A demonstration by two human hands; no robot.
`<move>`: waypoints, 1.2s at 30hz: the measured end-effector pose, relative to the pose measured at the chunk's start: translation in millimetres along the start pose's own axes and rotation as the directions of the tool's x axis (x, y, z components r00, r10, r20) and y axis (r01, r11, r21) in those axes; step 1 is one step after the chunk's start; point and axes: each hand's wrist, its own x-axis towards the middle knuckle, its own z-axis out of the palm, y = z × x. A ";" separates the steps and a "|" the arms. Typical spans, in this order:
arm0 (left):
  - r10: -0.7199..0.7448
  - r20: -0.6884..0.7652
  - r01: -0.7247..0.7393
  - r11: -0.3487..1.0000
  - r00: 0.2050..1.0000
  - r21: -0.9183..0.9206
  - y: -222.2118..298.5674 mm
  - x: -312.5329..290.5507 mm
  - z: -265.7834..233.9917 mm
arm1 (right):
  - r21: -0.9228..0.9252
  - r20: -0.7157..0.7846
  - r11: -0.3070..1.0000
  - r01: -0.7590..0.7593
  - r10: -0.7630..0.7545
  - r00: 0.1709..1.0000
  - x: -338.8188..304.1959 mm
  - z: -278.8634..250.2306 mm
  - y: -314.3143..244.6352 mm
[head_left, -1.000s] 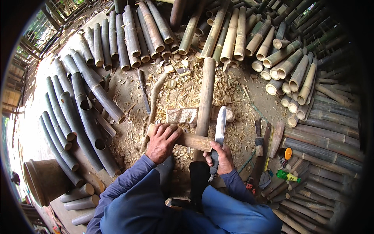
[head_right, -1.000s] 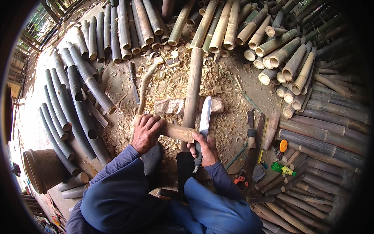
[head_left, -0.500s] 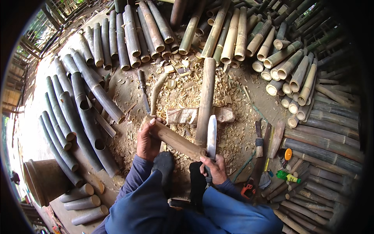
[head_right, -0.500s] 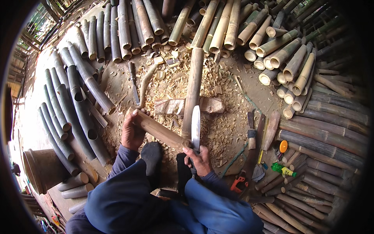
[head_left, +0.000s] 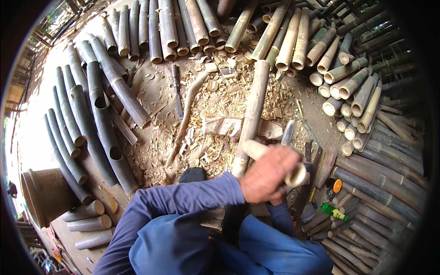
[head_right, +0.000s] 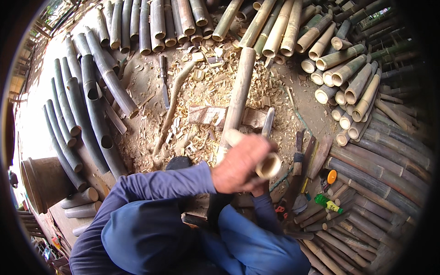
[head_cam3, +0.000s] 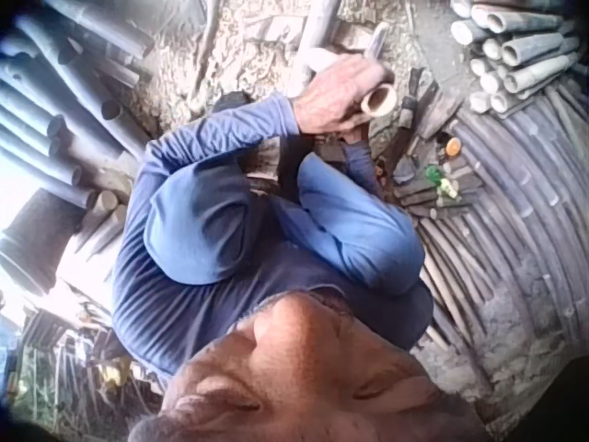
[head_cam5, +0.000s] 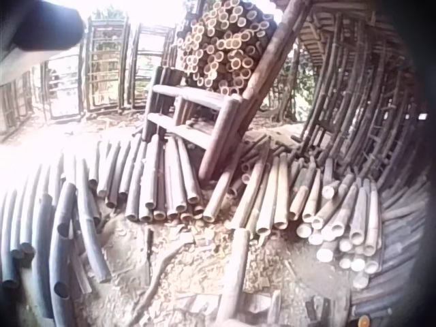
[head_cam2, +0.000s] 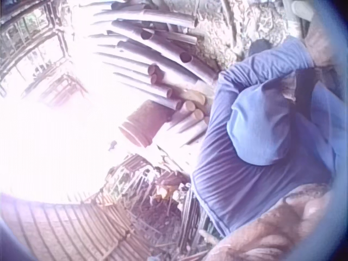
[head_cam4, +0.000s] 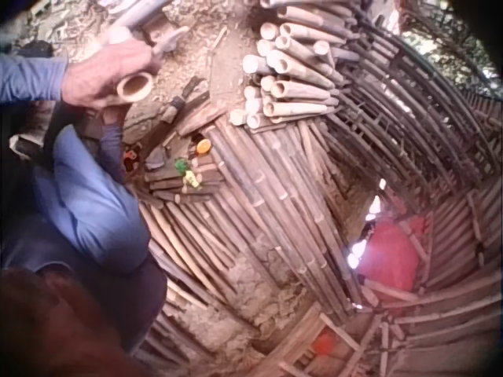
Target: The person sits on the ground and uses a knife to cut a piece of bamboo. They then use a wooden mallet to hammer a chisel into the bamboo to split it open. Finally, they use the knife to carve and shape the inside of the bamboo.
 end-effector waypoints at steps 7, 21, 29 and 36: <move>-0.033 0.024 0.032 0.998 0.999 0.056 10.8 -5.2 27.2 | -0.077 0.080 0.997 -0.012 0.018 0.997 0.3 6.8 18.1; -0.095 -0.066 0.096 0.995 0.993 0.014 -12.8 -9.3 -5.0 | 0.035 0.156 0.974 -0.225 0.217 0.964 -17.5 -10.2 46.3; -0.226 -0.093 0.178 0.914 0.970 -0.366 -34.7 -6.2 -45.5 | 0.525 -0.183 0.648 -0.551 0.719 0.671 -140.6 -80.9 12.3; -0.184 -0.114 0.144 0.945 0.976 -0.292 -49.7 -1.5 -32.7 | 0.487 -0.249 0.577 -0.656 0.811 0.529 -246.4 -111.2 2.5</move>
